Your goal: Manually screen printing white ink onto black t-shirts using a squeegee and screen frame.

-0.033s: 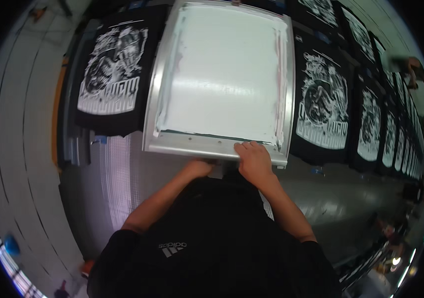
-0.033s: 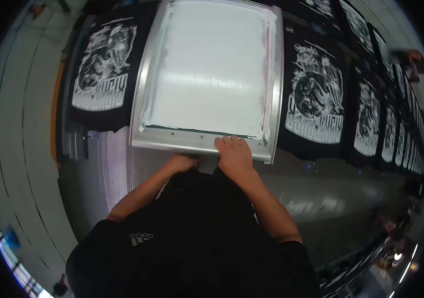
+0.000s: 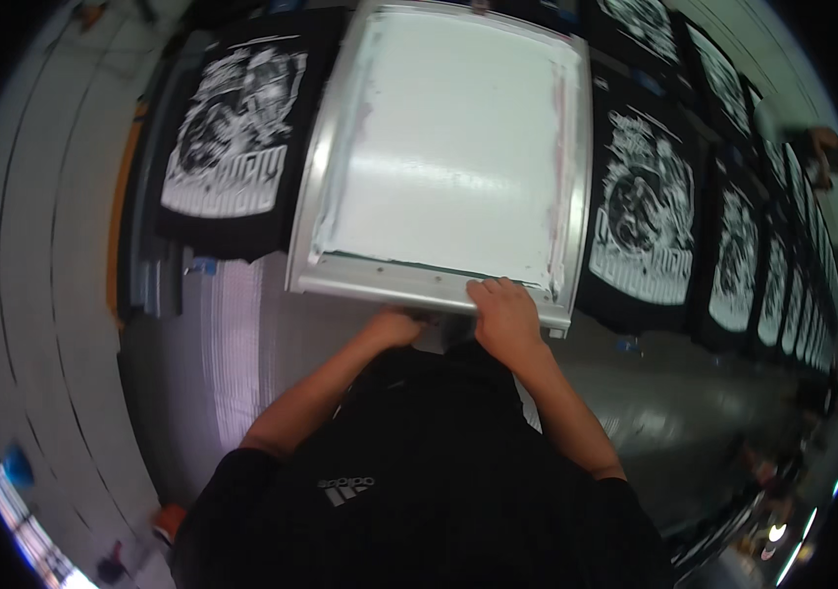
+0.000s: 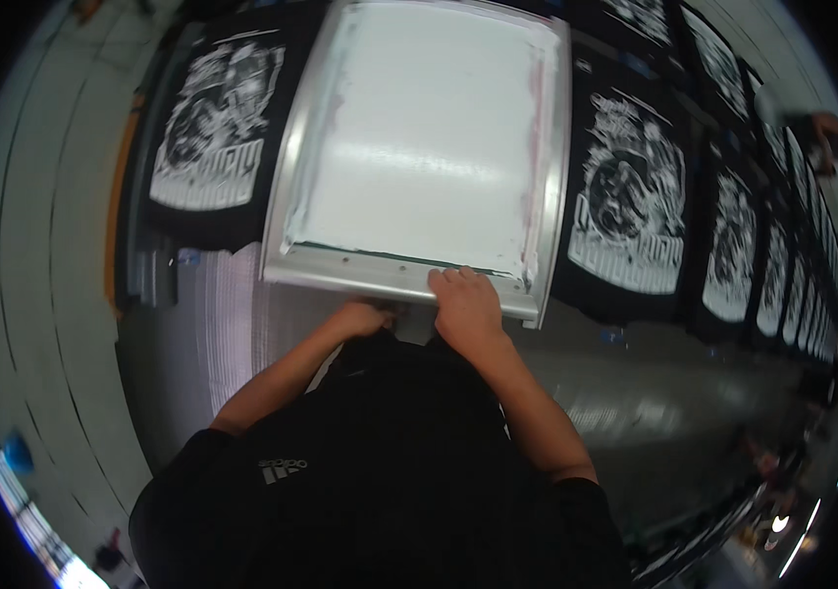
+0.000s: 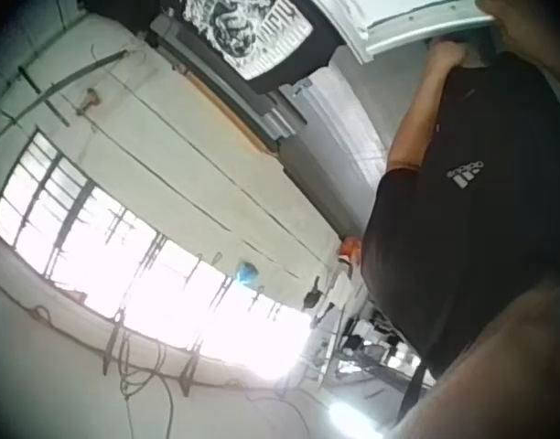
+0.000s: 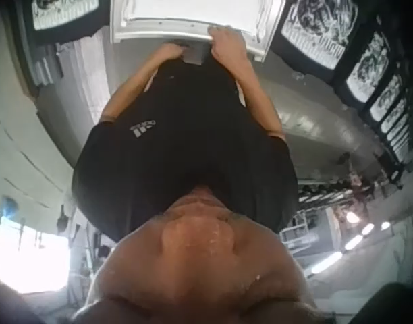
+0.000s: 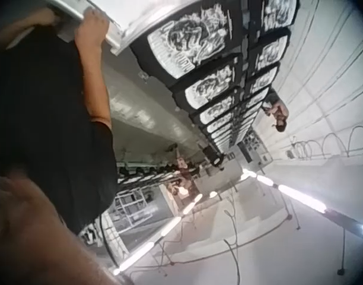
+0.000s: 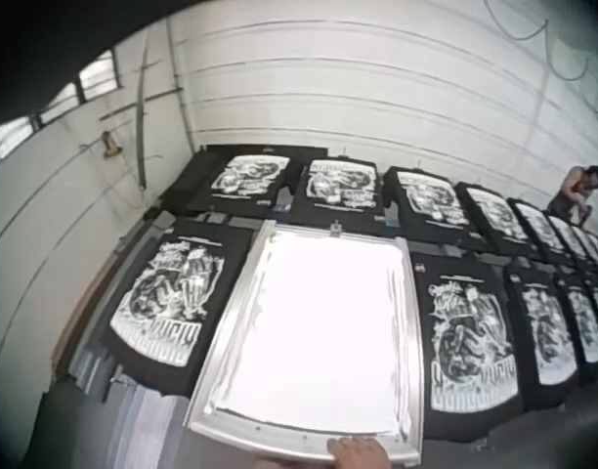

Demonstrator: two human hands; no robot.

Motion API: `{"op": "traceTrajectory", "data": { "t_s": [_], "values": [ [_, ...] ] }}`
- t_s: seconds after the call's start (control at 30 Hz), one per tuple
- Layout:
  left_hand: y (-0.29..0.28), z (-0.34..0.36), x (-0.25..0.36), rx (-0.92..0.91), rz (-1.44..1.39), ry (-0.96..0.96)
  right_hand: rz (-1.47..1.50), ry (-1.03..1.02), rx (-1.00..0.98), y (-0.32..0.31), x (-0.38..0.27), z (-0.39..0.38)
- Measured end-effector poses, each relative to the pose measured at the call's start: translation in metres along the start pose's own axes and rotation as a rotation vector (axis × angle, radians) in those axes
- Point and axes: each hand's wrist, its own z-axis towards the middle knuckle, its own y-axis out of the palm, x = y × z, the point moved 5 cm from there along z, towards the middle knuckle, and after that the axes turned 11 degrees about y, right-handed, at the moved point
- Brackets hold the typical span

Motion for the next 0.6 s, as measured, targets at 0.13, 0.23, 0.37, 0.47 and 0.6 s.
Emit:
{"op": "traceTrajectory", "data": {
  "t_s": [0.13, 0.23, 0.37, 0.47, 0.6],
  "values": [
    [-0.014, -0.017, 0.014, 0.114, 0.186, -0.057, -0.136, 0.026, 0.08, -0.039, 0.016, 0.001],
    [-0.027, -0.044, 0.017, 0.145, 0.237, -0.001, -0.169, 0.133, 0.055, -0.055, 0.075, -0.004],
    [-0.13, -0.113, -0.011, 1.078, 0.085, 0.118, 0.246, 0.296, -0.063, -0.04, 0.155, -0.003],
    [-0.2, -0.111, -0.01, 1.295, -0.053, 0.026, 0.726, 0.28, 0.031, -0.017, 0.187, 0.008],
    [-0.226, -0.052, -0.061, 1.188, -0.012, 0.072, 1.307, 0.419, -0.01, 0.005, 0.195, 0.029]
  ]
}}
